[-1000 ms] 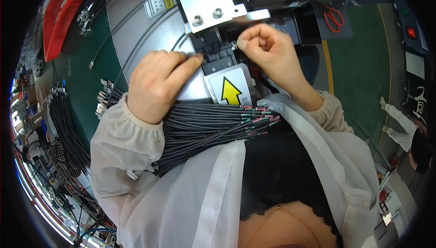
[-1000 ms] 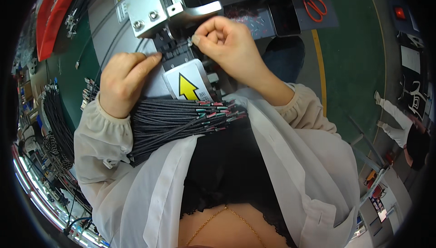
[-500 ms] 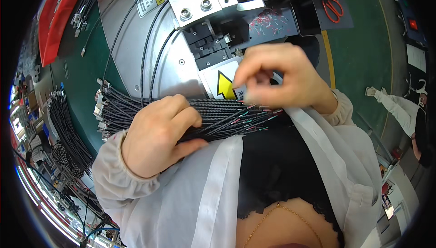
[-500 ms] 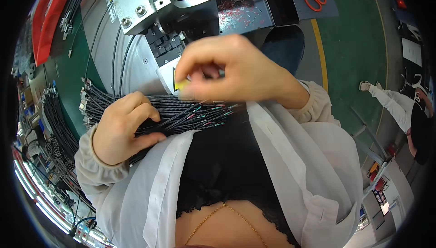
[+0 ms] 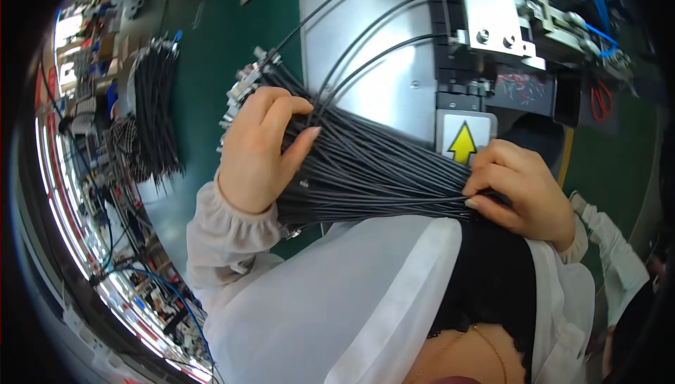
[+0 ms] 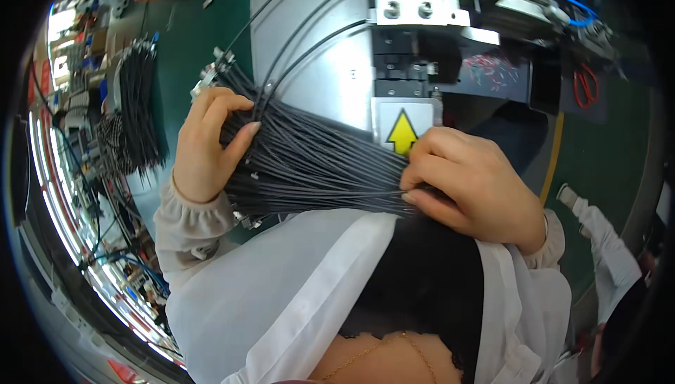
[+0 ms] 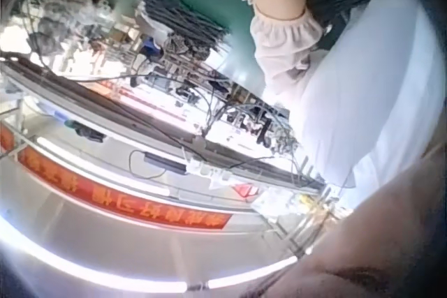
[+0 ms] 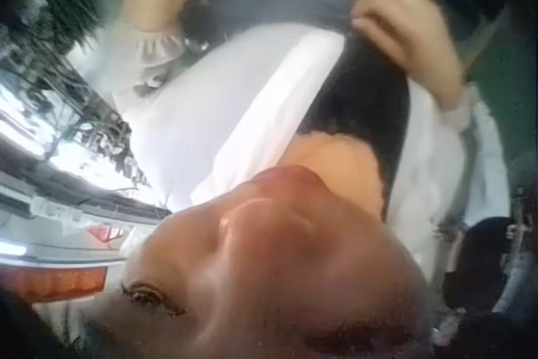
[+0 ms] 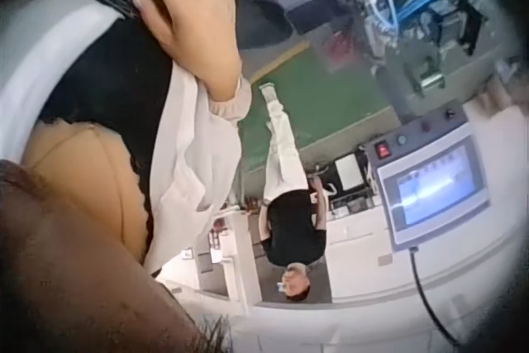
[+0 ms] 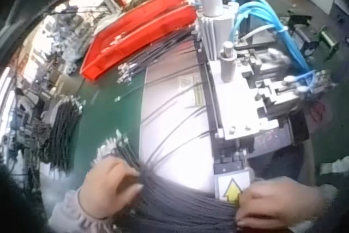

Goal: The person presses a touchscreen control panel on a machine, then repeatedly positions the ends of cables into the machine's processing slot by hand.

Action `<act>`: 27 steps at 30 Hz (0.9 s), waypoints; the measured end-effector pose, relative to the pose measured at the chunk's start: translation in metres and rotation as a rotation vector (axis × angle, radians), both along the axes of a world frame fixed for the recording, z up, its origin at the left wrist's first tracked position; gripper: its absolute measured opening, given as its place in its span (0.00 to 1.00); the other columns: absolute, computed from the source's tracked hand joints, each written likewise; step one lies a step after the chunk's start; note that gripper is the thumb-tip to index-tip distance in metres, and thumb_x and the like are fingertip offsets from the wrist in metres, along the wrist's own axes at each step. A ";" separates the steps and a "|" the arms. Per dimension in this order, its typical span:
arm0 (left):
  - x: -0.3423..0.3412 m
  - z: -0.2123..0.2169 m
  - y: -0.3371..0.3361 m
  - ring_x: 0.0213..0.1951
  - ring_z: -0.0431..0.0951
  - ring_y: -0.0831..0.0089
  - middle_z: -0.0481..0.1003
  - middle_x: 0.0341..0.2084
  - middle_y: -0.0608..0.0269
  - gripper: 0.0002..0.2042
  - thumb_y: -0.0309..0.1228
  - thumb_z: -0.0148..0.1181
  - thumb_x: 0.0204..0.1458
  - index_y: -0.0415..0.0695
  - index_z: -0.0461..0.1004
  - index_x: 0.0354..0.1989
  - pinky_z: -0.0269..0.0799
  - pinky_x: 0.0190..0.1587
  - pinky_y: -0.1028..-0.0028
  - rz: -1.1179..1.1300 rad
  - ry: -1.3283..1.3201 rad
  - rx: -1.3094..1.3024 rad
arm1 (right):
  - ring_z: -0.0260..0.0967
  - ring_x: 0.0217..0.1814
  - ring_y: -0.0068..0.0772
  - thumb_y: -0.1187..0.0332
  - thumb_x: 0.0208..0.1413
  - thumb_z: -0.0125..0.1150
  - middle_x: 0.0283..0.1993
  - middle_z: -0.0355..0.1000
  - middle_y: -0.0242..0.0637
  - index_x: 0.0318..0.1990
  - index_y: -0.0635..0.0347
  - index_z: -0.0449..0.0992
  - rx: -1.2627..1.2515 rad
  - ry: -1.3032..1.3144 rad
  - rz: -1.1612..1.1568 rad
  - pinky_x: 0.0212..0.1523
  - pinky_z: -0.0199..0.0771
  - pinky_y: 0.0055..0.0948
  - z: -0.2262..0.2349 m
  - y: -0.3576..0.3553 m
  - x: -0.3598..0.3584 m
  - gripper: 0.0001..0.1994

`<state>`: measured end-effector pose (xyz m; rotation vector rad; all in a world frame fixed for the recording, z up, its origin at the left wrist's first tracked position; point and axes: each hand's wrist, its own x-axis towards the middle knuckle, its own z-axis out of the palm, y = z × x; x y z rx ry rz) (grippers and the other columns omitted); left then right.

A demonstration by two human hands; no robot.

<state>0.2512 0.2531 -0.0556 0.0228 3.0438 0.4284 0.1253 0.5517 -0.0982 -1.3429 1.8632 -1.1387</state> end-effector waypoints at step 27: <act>-0.035 -0.001 -0.024 0.26 0.76 0.78 0.76 0.24 0.61 0.07 0.30 0.53 0.60 0.39 0.69 0.35 0.70 0.31 0.81 0.268 -0.277 1.067 | 0.55 0.66 0.50 0.58 0.48 0.65 0.61 0.60 0.56 0.59 0.72 0.62 -0.048 0.390 0.318 0.67 0.53 0.41 -0.005 -0.102 0.017 0.35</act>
